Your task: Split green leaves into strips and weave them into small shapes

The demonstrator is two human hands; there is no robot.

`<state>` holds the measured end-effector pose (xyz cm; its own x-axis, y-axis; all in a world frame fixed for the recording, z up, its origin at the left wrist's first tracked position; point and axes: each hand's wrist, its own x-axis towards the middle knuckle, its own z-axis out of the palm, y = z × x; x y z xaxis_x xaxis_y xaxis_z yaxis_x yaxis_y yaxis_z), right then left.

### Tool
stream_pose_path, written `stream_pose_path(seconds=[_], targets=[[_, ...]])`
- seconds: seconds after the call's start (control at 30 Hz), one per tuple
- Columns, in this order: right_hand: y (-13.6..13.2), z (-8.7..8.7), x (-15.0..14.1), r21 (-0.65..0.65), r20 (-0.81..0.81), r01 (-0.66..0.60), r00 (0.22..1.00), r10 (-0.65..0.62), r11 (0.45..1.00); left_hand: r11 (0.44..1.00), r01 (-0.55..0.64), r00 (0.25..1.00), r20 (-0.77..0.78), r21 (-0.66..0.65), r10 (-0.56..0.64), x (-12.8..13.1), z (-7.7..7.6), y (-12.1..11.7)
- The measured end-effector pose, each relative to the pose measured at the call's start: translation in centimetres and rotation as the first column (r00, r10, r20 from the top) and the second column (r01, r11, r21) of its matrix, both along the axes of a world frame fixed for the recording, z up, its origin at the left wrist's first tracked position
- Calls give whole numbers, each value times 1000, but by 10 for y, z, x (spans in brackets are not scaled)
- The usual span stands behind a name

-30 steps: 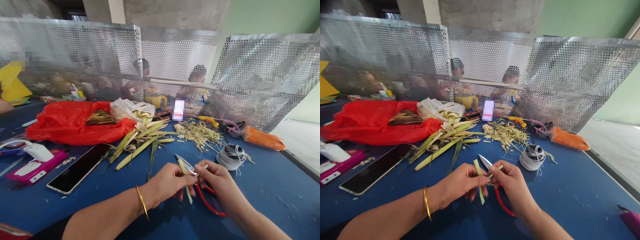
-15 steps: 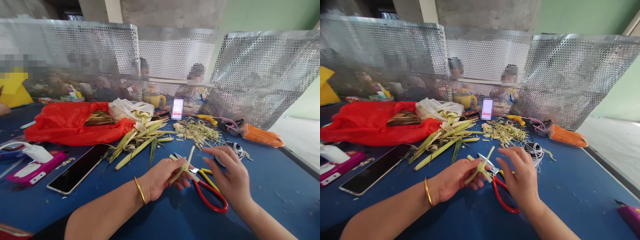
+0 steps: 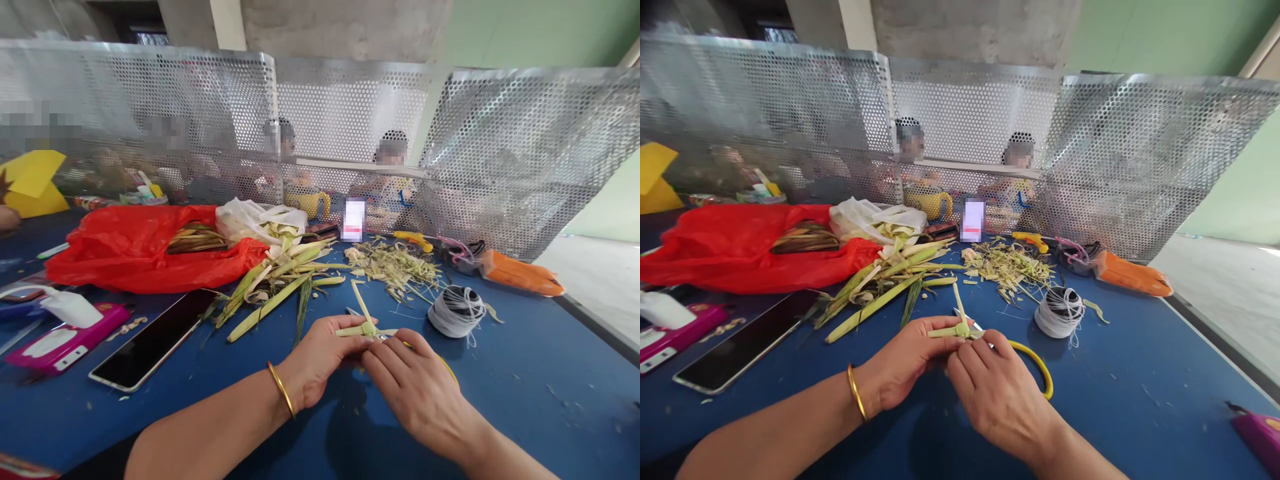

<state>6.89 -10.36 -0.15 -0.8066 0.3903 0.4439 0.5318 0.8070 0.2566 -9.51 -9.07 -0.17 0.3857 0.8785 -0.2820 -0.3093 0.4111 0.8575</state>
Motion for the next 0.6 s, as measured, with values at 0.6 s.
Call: stream_pose_path(seconds=[0.6], targets=[[-8, -2, -3, -93, -241, -139, 964, 113, 986, 996, -85, 995, -40, 20, 86, -1, 1, 0]])
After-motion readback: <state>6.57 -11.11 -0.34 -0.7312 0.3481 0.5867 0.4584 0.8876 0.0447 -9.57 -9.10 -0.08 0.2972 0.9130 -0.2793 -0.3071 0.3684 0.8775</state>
